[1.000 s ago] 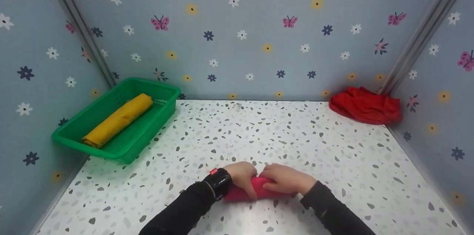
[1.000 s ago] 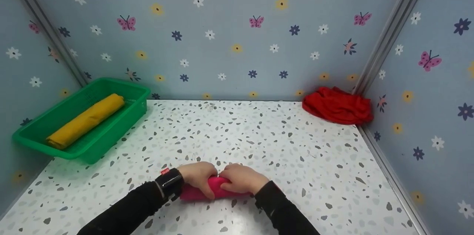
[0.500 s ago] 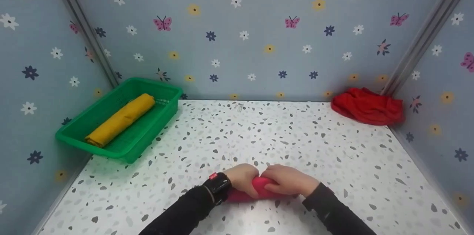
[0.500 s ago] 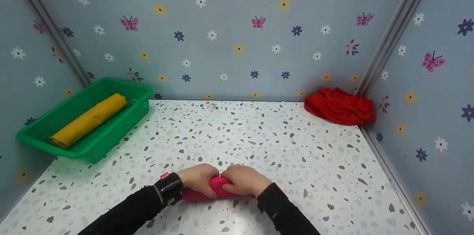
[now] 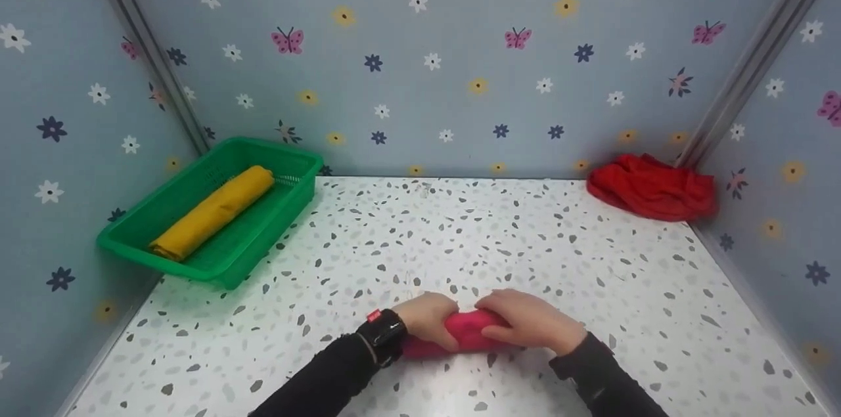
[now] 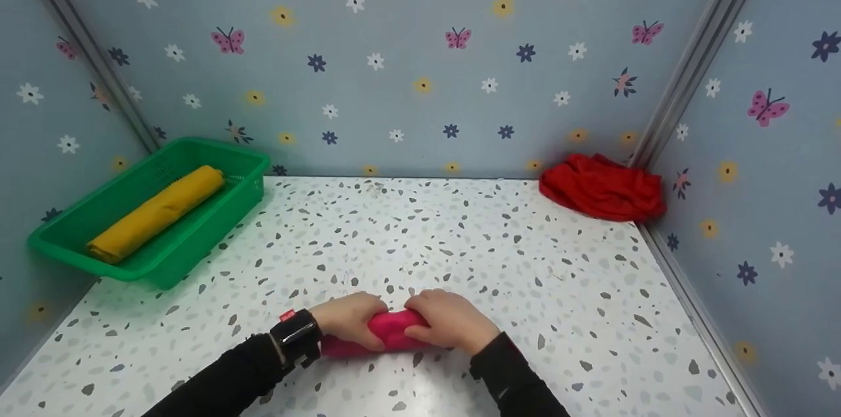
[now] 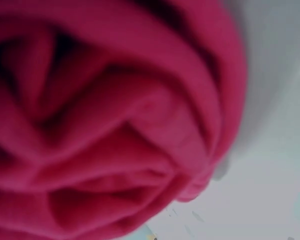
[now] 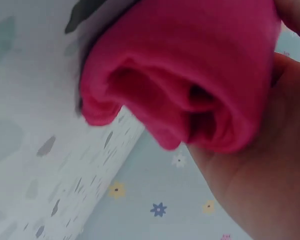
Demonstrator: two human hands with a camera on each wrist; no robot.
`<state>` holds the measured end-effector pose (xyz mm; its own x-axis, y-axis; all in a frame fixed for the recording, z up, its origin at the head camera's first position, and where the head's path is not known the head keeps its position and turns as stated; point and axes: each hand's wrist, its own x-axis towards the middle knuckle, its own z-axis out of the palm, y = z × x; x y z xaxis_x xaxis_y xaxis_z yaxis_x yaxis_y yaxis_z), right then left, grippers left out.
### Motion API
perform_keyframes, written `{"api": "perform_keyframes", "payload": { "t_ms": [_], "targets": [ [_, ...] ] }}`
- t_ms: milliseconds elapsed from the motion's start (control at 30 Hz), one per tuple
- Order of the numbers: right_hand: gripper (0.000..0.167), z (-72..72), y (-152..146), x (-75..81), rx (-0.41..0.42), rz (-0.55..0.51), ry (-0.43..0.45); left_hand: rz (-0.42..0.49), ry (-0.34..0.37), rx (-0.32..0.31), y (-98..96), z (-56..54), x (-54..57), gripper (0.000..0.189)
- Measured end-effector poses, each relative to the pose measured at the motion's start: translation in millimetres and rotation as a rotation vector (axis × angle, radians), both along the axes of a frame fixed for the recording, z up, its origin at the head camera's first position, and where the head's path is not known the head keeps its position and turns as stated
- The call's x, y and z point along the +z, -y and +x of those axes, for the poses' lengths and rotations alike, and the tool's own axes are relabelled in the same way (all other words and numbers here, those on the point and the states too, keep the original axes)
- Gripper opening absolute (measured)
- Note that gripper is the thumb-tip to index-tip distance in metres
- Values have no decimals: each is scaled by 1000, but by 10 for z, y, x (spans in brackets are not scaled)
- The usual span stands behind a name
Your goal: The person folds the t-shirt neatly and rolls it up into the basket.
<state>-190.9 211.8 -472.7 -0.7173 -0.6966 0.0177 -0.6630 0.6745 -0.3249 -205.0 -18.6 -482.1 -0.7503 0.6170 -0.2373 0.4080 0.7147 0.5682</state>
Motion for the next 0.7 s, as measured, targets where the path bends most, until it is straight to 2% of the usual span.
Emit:
{"api": "perform_keyframes", "payload": {
  "t_ms": [233, 500, 700],
  "targets": [
    [42, 68, -195, 32, -85, -34, 16, 15, -2, 24, 32, 17, -42, 26],
    [42, 65, -294, 0, -140, -61, 44, 43, -35, 37, 110, 72, -61, 27],
    [43, 57, -299, -35, -137, -104, 27, 63, -75, 70, 208, 134, -62, 28]
  ]
}}
